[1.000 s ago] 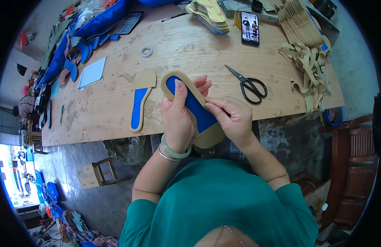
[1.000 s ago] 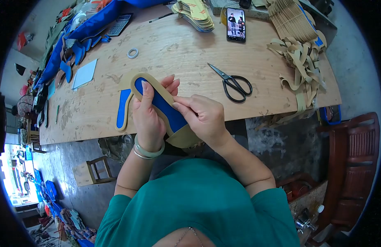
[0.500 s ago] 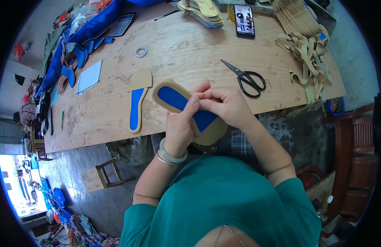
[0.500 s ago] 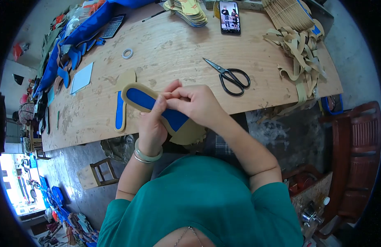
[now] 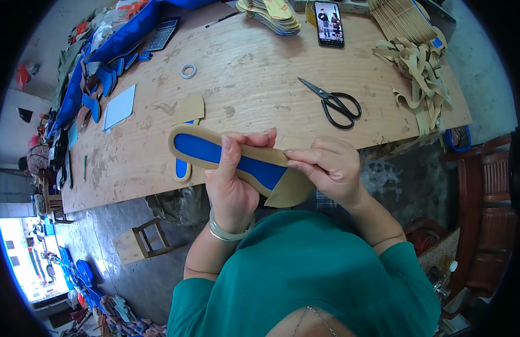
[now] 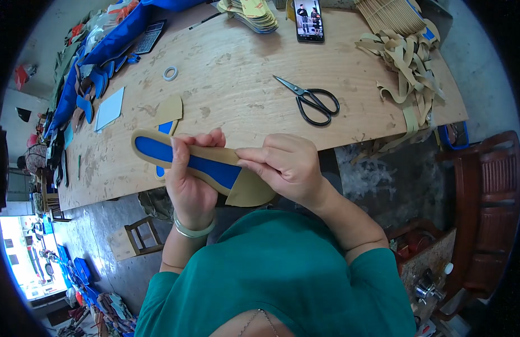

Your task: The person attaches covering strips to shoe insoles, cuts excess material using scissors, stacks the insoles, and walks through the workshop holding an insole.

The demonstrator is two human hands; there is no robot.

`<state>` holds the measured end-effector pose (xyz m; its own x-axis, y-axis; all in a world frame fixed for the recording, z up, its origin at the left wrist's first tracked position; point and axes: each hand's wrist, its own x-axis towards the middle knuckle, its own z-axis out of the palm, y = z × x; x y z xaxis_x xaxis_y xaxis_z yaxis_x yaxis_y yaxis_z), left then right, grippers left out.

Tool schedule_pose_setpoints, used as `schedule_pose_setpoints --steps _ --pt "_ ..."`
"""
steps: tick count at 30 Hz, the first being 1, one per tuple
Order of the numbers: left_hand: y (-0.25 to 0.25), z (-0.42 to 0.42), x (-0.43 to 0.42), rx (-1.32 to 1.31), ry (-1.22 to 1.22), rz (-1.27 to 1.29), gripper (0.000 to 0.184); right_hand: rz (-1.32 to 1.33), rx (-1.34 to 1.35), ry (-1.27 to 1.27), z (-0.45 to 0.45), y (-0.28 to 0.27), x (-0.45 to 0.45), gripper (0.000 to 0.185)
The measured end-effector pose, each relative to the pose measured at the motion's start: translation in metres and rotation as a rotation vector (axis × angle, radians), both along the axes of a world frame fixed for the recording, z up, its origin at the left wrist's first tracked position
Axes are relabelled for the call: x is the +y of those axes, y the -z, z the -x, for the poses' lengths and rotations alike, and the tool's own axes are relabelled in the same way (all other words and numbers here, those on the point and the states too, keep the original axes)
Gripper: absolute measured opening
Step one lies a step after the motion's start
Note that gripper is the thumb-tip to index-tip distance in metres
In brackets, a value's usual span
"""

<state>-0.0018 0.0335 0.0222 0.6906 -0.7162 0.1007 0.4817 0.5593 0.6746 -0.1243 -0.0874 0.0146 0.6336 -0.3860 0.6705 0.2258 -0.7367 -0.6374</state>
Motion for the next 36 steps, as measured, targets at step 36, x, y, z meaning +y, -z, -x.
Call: schedule_pose_setpoints --steps 36 --pt "0.025 0.003 0.005 -0.401 0.050 -0.286 0.028 -0.333 0.127 -0.198 -0.015 0.009 -0.002 0.011"
